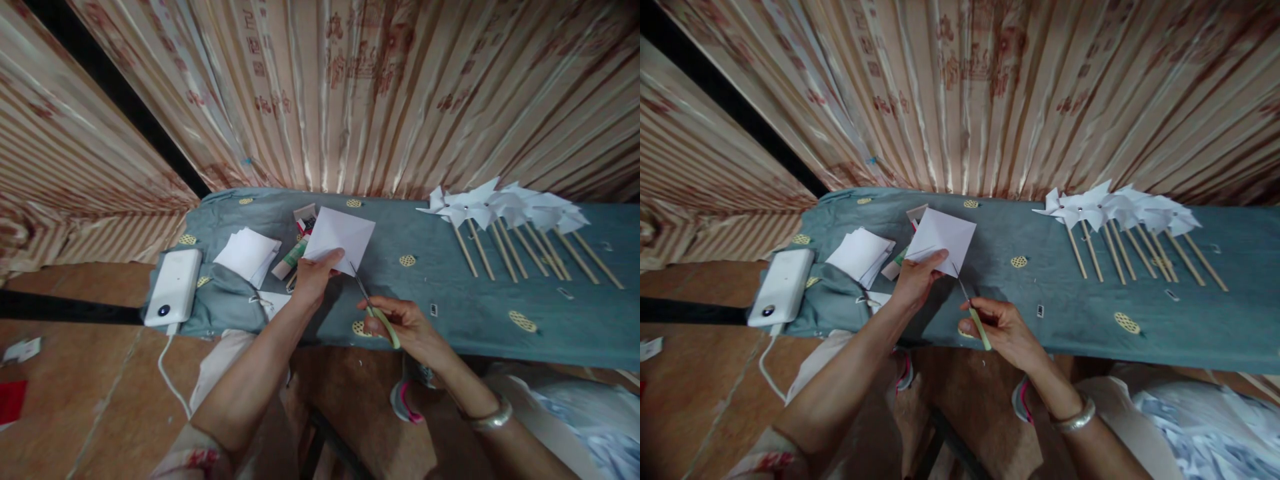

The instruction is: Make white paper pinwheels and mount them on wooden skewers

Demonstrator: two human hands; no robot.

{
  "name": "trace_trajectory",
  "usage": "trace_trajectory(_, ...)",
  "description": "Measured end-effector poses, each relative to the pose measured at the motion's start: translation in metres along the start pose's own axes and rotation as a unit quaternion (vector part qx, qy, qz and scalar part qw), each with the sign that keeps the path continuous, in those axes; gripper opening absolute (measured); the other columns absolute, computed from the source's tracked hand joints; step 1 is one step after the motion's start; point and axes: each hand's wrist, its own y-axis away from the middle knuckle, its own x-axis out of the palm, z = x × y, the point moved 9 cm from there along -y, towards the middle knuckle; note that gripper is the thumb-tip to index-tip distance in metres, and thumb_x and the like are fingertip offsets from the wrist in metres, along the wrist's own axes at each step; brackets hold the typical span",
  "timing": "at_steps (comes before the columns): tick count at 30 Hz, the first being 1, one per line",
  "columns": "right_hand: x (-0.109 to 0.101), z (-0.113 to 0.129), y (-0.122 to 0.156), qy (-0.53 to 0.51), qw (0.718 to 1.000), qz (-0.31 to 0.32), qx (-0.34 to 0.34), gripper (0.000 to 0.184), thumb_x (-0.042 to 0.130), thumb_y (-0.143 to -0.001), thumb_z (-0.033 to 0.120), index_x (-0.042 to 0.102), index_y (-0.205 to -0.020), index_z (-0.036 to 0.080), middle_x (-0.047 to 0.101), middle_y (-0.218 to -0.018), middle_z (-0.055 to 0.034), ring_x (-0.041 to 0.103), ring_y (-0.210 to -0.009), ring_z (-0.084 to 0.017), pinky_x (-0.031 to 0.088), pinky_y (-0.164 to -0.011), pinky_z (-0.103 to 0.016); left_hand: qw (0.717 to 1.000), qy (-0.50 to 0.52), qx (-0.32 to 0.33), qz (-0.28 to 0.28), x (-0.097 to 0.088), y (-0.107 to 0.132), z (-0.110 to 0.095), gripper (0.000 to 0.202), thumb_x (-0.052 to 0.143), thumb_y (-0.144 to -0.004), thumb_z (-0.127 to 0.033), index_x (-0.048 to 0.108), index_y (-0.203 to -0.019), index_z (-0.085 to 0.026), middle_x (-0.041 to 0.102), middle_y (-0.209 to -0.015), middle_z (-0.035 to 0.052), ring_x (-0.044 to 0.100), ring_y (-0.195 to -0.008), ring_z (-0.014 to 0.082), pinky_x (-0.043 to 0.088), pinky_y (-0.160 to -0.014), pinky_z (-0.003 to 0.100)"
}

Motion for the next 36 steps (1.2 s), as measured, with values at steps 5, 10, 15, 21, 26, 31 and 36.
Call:
trace_trajectory(5, 0.0009, 0.0017, -0.0009, -0.006, 1.000, -0.006, -0.004, 0.042, 0.084, -0.059, 0.049, 0.071, -0.085, 0.019, 0.055, -0.058, 0.0049, 0.045, -0.051, -0.007, 0.041, -0.047, -0.021, 1.000, 0.000, -0.005, -0.005, -0.0002, 0.0005, 0.0017, 0.035, 0.083, -0.050, -0.031, 0.070, -0.078, -0.014, 0.073, -0.080, 0.0054, 0.066, -0.068, 0.0175, 0.049, -0.055, 0.025)
trace_trajectory(10, 0.0007, 0.0029, -0.0016, -0.014, 1.000, -0.021, 0.004, 0.040, 0.087, -0.055, 0.046, 0.072, -0.081, 0.019, 0.057, -0.058, 0.0047, 0.048, -0.051, -0.007, 0.045, -0.050, -0.021, 1.000, 0.005, -0.003, -0.001, 0.0008, 0.0010, 0.0021, 0.036, 0.084, -0.050, -0.032, 0.071, -0.078, -0.014, 0.074, -0.080, 0.0057, 0.066, -0.069, 0.0188, 0.050, -0.055, 0.026)
trace_trajectory(15, 0.0006, 0.0026, -0.0017, -0.013, 1.000, -0.023, 0.002, 0.042, 0.085, -0.057, 0.050, 0.073, -0.084, 0.020, 0.059, -0.059, 0.0040, 0.051, -0.051, -0.008, 0.047, -0.051, -0.022, 1.000, 0.002, -0.007, 0.000, 0.0011, 0.0018, 0.0035, 0.036, 0.084, -0.050, -0.032, 0.072, -0.079, -0.013, 0.074, -0.081, 0.0063, 0.067, -0.071, 0.0200, 0.050, -0.055, 0.026)
trace_trajectory(21, 0.0002, 0.0029, -0.0024, -0.001, 1.000, -0.018, -0.013, 0.040, 0.084, -0.060, 0.049, 0.073, -0.086, 0.020, 0.059, -0.058, 0.0041, 0.050, -0.051, -0.009, 0.046, -0.050, -0.022, 1.000, -0.005, -0.012, -0.002, 0.0002, 0.0012, 0.0071, 0.032, 0.083, -0.051, -0.031, 0.071, -0.076, -0.014, 0.073, -0.076, 0.0054, 0.067, -0.067, 0.0195, 0.050, -0.054, 0.026)
trace_trajectory(26, -0.0004, 0.0005, -0.0021, -0.017, 0.999, -0.027, 0.005, 0.040, 0.086, -0.056, 0.046, 0.074, -0.084, 0.020, 0.059, -0.057, 0.0046, 0.050, -0.051, -0.008, 0.045, -0.049, -0.021, 1.000, 0.003, -0.011, 0.001, 0.0004, 0.0006, 0.0080, 0.033, 0.083, -0.051, -0.031, 0.071, -0.077, -0.014, 0.074, -0.077, 0.0056, 0.066, -0.067, 0.0188, 0.049, -0.053, 0.025)
trace_trajectory(31, -0.0002, -0.0014, -0.0014, -0.039, 0.999, -0.031, 0.019, 0.039, 0.089, -0.052, 0.041, 0.074, -0.082, 0.021, 0.060, -0.057, 0.0054, 0.051, -0.050, -0.008, 0.047, -0.050, -0.022, 1.000, 0.004, -0.012, -0.001, -0.0003, 0.0014, 0.0074, 0.035, 0.084, -0.050, -0.031, 0.071, -0.078, -0.013, 0.073, -0.078, 0.0059, 0.066, -0.066, 0.0184, 0.050, -0.053, 0.026)
trace_trajectory(36, -0.0008, -0.0023, -0.0012, -0.055, 0.997, -0.042, 0.032, 0.038, 0.091, -0.048, 0.037, 0.075, -0.079, 0.021, 0.061, -0.056, 0.0058, 0.052, -0.049, -0.007, 0.048, -0.050, -0.021, 1.000, 0.004, -0.012, 0.007, 0.0006, 0.0020, 0.0073, 0.033, 0.083, -0.051, -0.031, 0.072, -0.076, -0.013, 0.073, -0.078, 0.0061, 0.066, -0.066, 0.0178, 0.051, -0.055, 0.026)
